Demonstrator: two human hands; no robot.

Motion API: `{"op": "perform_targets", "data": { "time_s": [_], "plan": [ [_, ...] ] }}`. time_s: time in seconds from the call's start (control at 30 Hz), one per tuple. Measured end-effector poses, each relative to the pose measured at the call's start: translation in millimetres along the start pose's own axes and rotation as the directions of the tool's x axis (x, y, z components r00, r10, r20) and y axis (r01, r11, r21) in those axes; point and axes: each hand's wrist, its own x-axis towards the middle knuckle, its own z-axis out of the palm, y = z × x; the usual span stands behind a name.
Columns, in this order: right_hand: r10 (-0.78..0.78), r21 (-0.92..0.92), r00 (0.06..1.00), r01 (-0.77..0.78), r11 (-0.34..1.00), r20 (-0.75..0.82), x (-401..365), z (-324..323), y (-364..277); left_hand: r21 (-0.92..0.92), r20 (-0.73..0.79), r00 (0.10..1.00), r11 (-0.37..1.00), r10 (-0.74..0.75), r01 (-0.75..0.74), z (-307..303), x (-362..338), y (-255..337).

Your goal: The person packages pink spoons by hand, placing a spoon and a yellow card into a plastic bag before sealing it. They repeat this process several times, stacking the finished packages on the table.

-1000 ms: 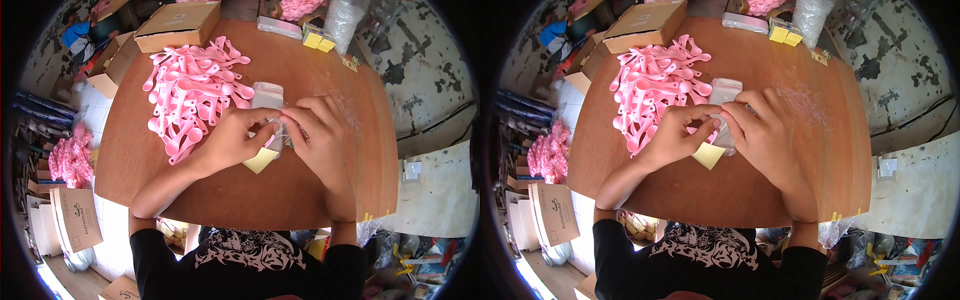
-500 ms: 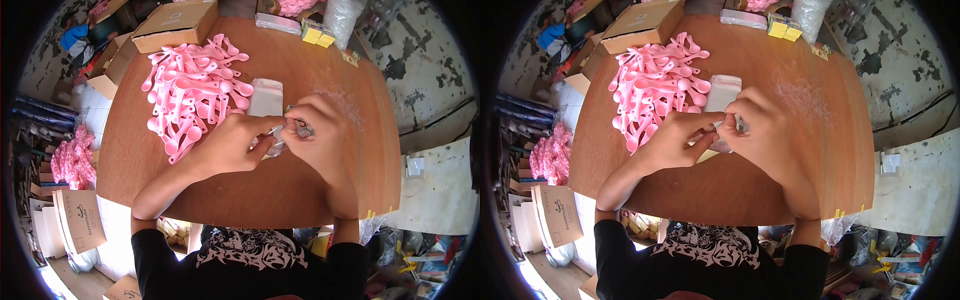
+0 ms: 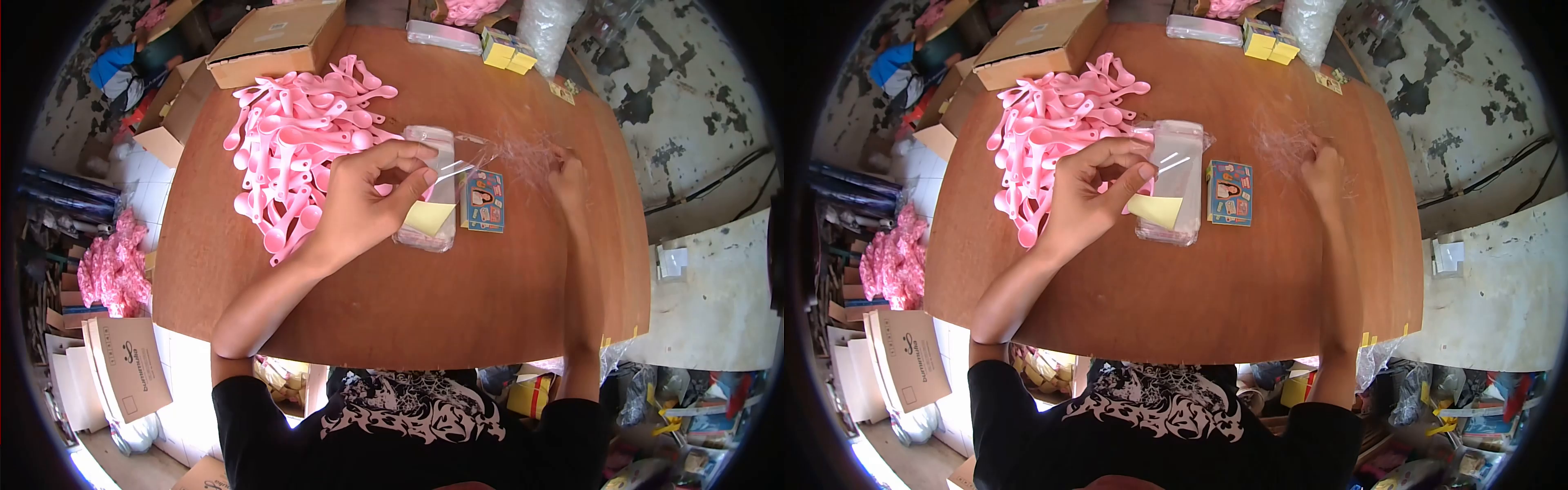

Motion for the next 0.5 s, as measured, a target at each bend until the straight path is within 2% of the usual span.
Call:
{"op": "perform_targets", "data": {
  "time_s": [0.03, 0.07, 0.13, 0.2, 0.3, 0.33, 0.37, 0.4, 0.43, 0.47, 0.5],
  "plan": [
    [0.032, 0.241, 0.998, -0.017, 0.97, -0.06, -14, -17, -26, 0.013, 0.013, 1.0, 1.0, 0.001, -0.002, 0, 1, -4],
    [0.071, 0.465, 0.992, -0.013, 0.885, -0.106, -30, -37, -61, 0.024, 0.019, 1.0, 1.0, 0.002, -0.003, 1, 1, -8],
    [-0.141, 0.793, 0.989, 0.127, 0.596, -0.052, -62, -55, -107, -0.041, 0.024, 1.0, 0.999, -0.017, 0.018, 5, 2, -16],
    [-0.476, 0.775, 0.868, 0.395, 0.493, -0.14, -75, -72, -144, -0.101, 0.039, 0.998, 0.994, -0.04, 0.044, 6, 3, -17],
    [-0.518, 0.761, 0.848, 0.406, 0.506, -0.109, -87, -72, -185, -0.062, 0.035, 0.999, 0.998, -0.009, 0.011, 5, 1, -17],
    [-0.517, 0.763, 0.849, 0.403, 0.505, -0.107, -88, -72, -190, -0.146, 0.052, 0.997, 0.987, -0.054, 0.061, 1, 0, -17],
    [-0.447, 0.778, 0.871, 0.421, 0.466, -0.204, -88, -73, -195, -0.226, 0.071, 0.993, 0.968, -0.096, 0.109, -3, 1, -17],
    [-0.371, 0.789, 0.88, 0.444, 0.425, -0.296, -86, -73, -198, -0.221, 0.067, 0.993, 0.969, -0.096, 0.109, -5, 3, -17],
    [-0.375, 0.793, 0.879, 0.444, 0.418, -0.295, -84, -73, -200, -0.311, 0.063, 0.998, 0.95, -0.004, 0.023, -7, 5, -17],
    [-0.432, 0.766, 0.874, 0.431, 0.476, -0.223, -84, -73, -199, -0.399, 0.054, 0.995, 0.915, 0.085, -0.057, -8, 5, -17],
    [-0.478, 0.733, 0.865, 0.421, 0.534, -0.149, -84, -73, -199, -0.394, 0.057, 0.995, 0.918, 0.081, -0.052, -9, 5, -18]
  ]
}}
